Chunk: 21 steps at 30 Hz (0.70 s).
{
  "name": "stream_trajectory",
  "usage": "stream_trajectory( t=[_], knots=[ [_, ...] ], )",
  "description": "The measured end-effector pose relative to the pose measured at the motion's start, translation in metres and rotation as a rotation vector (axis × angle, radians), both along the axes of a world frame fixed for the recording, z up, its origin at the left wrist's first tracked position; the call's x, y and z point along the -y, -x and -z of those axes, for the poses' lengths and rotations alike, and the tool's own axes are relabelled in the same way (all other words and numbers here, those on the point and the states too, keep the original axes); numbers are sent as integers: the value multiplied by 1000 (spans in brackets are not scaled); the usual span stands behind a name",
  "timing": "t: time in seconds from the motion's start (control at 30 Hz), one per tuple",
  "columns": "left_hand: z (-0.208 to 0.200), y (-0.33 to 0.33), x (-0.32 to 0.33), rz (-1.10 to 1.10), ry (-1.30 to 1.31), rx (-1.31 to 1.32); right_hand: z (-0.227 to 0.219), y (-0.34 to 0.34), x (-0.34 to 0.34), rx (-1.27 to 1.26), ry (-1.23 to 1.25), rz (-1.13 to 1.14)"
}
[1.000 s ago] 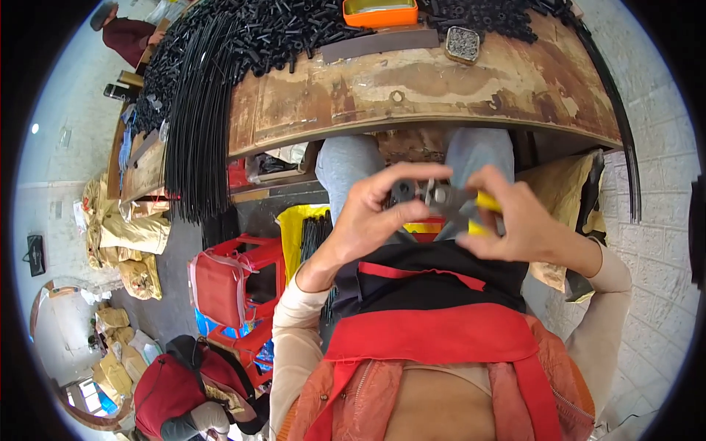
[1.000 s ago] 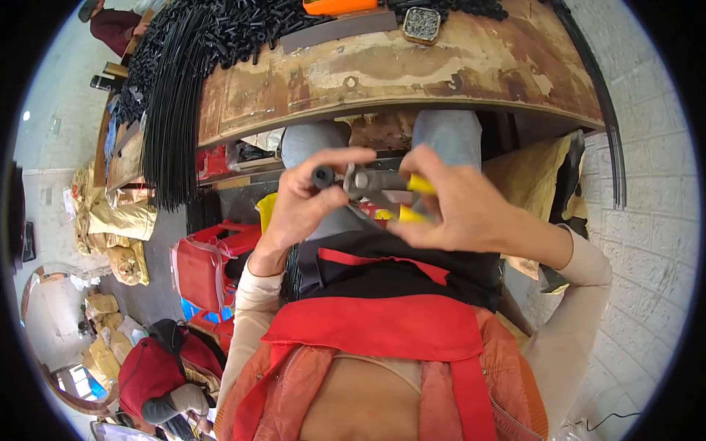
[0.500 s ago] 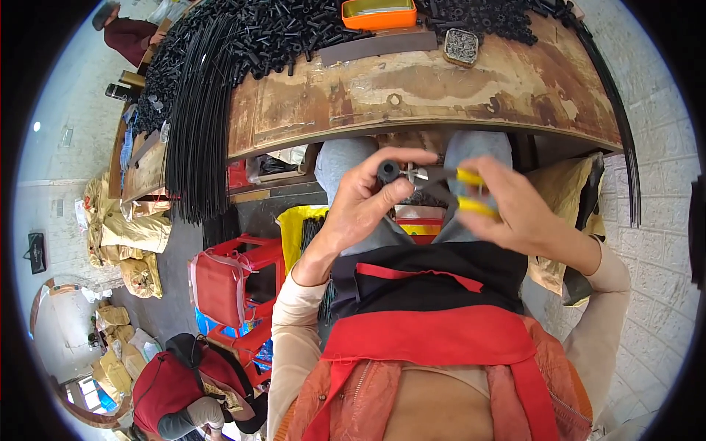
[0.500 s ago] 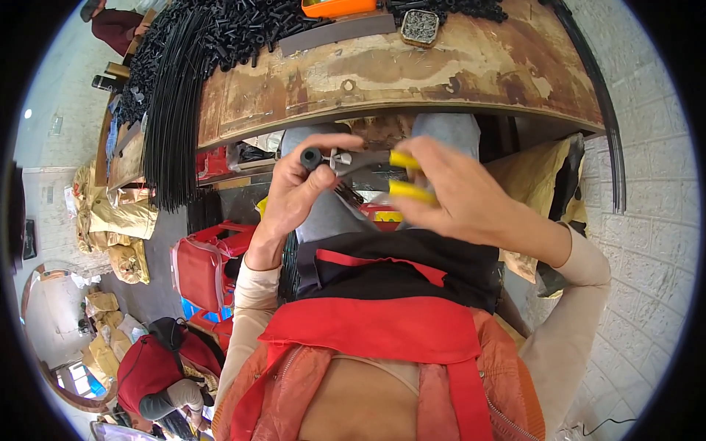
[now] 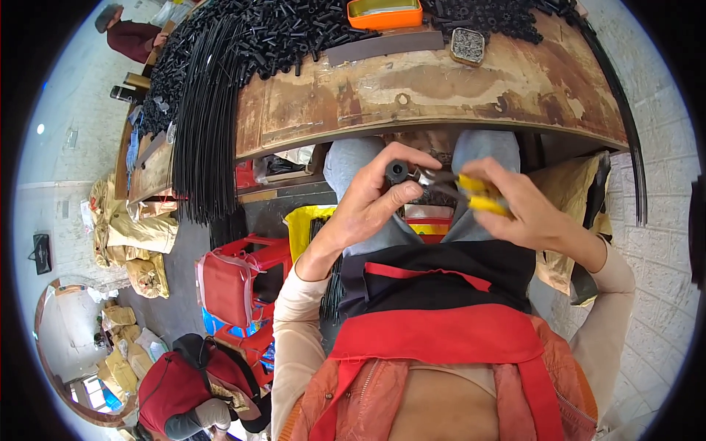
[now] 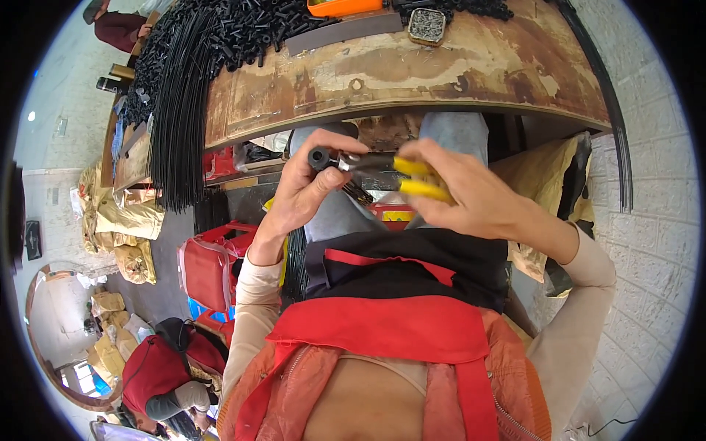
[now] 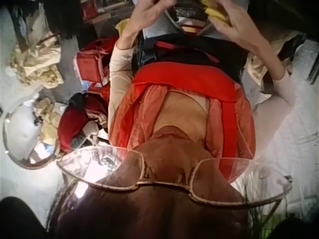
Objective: Trimming and assembling bundles of black plastic strips into components using pliers and a guide tool.
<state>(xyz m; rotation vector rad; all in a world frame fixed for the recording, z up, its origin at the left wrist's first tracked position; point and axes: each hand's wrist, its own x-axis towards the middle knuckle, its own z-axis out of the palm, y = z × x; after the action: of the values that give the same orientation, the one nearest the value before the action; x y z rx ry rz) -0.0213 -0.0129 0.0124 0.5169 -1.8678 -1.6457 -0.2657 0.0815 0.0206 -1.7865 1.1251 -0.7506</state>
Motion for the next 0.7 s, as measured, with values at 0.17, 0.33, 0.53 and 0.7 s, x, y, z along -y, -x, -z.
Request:
stream_trajectory(
  t=[0.17,0.33,0.53,0.7],
  knots=[
    [5,-2,3,-25,93,73,-11,-8,12,-129,-83,48],
    [2,-3,0,-39,20,115,-13,-12,11,-90,-200,22],
    [3,-4,2,-40,75,134,-19,-16,4,-238,16,88],
    [5,-1,-1,-33,78,94,-25,-16,2,-257,-43,122]
  ],
)
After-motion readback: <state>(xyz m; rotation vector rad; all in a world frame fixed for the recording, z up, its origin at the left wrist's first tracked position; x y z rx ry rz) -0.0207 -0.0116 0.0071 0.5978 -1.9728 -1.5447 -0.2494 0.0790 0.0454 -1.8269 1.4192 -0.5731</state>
